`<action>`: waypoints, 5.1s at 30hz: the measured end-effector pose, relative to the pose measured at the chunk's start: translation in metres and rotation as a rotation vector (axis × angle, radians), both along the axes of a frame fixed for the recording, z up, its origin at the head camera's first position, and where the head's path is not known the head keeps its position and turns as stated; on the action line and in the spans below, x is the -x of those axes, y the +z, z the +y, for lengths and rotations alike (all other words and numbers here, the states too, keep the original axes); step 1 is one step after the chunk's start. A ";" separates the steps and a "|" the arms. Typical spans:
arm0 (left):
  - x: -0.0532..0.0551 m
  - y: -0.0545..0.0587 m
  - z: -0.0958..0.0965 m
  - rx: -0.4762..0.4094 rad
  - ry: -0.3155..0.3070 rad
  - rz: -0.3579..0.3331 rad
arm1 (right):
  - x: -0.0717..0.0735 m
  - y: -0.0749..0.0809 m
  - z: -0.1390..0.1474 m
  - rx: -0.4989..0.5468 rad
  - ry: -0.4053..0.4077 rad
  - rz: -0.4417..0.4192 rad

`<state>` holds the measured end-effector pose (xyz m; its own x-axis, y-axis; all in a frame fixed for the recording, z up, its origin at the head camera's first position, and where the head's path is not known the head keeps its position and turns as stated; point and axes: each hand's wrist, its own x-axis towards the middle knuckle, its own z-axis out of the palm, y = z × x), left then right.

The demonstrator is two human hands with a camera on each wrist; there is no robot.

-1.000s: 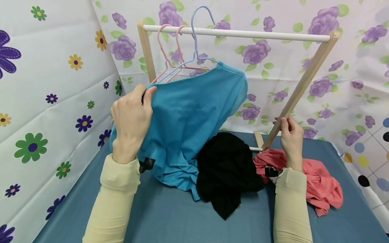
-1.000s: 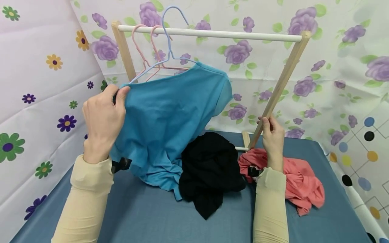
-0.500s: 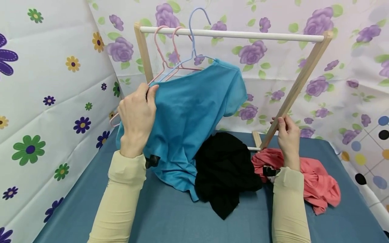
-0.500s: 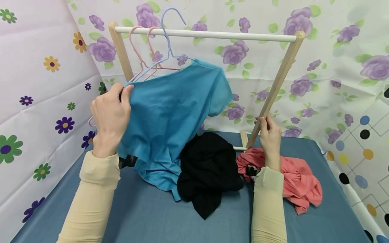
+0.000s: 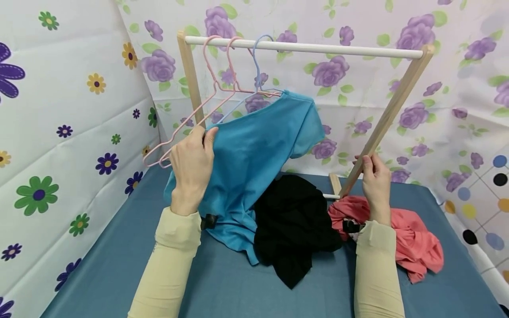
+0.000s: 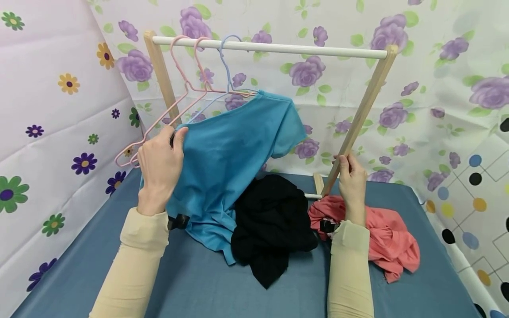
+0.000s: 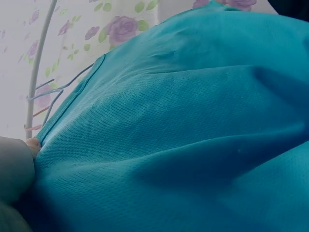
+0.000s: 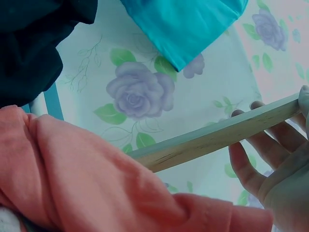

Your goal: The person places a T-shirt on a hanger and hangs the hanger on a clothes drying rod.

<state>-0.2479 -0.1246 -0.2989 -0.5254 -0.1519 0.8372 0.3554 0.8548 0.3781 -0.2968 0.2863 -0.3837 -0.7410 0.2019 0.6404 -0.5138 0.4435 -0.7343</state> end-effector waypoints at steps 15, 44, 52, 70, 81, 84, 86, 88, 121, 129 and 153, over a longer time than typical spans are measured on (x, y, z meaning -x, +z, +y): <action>-0.026 0.000 0.002 0.053 -0.037 -0.013 | 0.001 -0.002 0.000 0.002 -0.009 0.003; 0.017 0.079 -0.048 -0.004 -0.427 -0.899 | 0.013 -0.013 0.007 0.002 -0.027 0.042; 0.010 0.074 -0.051 -0.037 -0.435 -0.824 | 0.006 -0.006 0.002 0.028 -0.010 0.029; -0.003 0.067 -0.051 -0.139 -0.270 -0.457 | 0.023 -0.025 0.013 0.028 -0.045 0.046; -0.028 0.069 -0.068 -0.215 -0.239 -0.358 | 0.023 -0.024 0.013 0.025 -0.045 0.034; -0.036 0.065 -0.073 -0.216 -0.216 -0.335 | 0.023 -0.024 0.012 0.020 -0.050 0.032; -0.041 0.061 -0.076 -0.214 -0.196 -0.314 | 0.020 -0.022 0.011 0.015 -0.053 0.032; -0.047 0.055 -0.080 -0.217 -0.175 -0.298 | 0.014 -0.016 0.007 0.009 -0.049 0.034; -0.098 -0.029 -0.145 -0.538 -0.102 0.104 | -0.001 0.002 -0.002 -0.016 -0.029 0.004; -0.104 -0.023 -0.139 -0.543 -0.182 0.190 | 0.003 -0.003 0.007 -0.084 -0.037 -0.075; -0.103 -0.010 -0.093 -0.359 -0.443 0.020 | -0.030 0.019 0.018 -0.195 -0.022 -0.377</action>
<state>-0.1447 -0.2172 -0.3091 -0.5882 -0.1974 0.7843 0.6611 0.4412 0.6068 -0.2669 0.3042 -0.3649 -0.9274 0.1220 0.3535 -0.2145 0.6008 -0.7701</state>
